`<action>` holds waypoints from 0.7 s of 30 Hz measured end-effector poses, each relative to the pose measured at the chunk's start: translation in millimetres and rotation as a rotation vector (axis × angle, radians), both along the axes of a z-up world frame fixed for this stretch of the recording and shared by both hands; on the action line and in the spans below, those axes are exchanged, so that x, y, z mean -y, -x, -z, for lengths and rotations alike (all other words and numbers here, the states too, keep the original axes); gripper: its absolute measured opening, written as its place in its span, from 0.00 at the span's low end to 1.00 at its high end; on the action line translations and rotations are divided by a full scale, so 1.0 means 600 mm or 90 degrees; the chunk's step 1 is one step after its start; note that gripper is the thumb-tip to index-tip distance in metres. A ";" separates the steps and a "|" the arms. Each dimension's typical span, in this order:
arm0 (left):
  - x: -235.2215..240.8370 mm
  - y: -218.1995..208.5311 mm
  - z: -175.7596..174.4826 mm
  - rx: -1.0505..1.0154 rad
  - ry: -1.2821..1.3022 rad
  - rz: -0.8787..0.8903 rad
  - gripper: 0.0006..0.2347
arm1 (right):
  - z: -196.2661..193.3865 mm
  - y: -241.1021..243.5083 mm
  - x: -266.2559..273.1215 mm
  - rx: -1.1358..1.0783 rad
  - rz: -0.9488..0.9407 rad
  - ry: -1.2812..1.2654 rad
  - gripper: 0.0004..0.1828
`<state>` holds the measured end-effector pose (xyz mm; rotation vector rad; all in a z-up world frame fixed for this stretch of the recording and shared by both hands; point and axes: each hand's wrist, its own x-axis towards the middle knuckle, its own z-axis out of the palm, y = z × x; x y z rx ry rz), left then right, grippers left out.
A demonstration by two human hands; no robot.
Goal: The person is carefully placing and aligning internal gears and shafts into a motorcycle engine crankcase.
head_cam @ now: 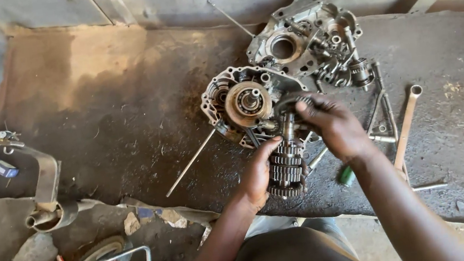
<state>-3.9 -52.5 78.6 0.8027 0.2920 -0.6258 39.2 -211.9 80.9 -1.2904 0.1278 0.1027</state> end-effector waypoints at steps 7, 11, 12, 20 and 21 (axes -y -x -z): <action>-0.006 0.001 0.011 0.022 -0.023 -0.028 0.16 | 0.047 -0.013 0.015 0.089 -0.109 -0.036 0.17; -0.012 0.001 0.014 0.037 -0.020 -0.037 0.16 | 0.031 -0.009 0.015 0.046 -0.156 -0.019 0.24; -0.012 0.002 0.013 0.031 -0.021 -0.047 0.16 | 0.017 -0.004 0.011 0.042 -0.175 -0.004 0.26; -0.011 0.004 0.034 0.136 -0.086 -0.036 0.19 | 0.019 -0.017 0.024 0.183 -0.228 0.200 0.22; -0.009 0.018 -0.004 0.186 -0.111 -0.024 0.21 | 0.017 -0.019 0.030 0.232 -0.274 0.233 0.22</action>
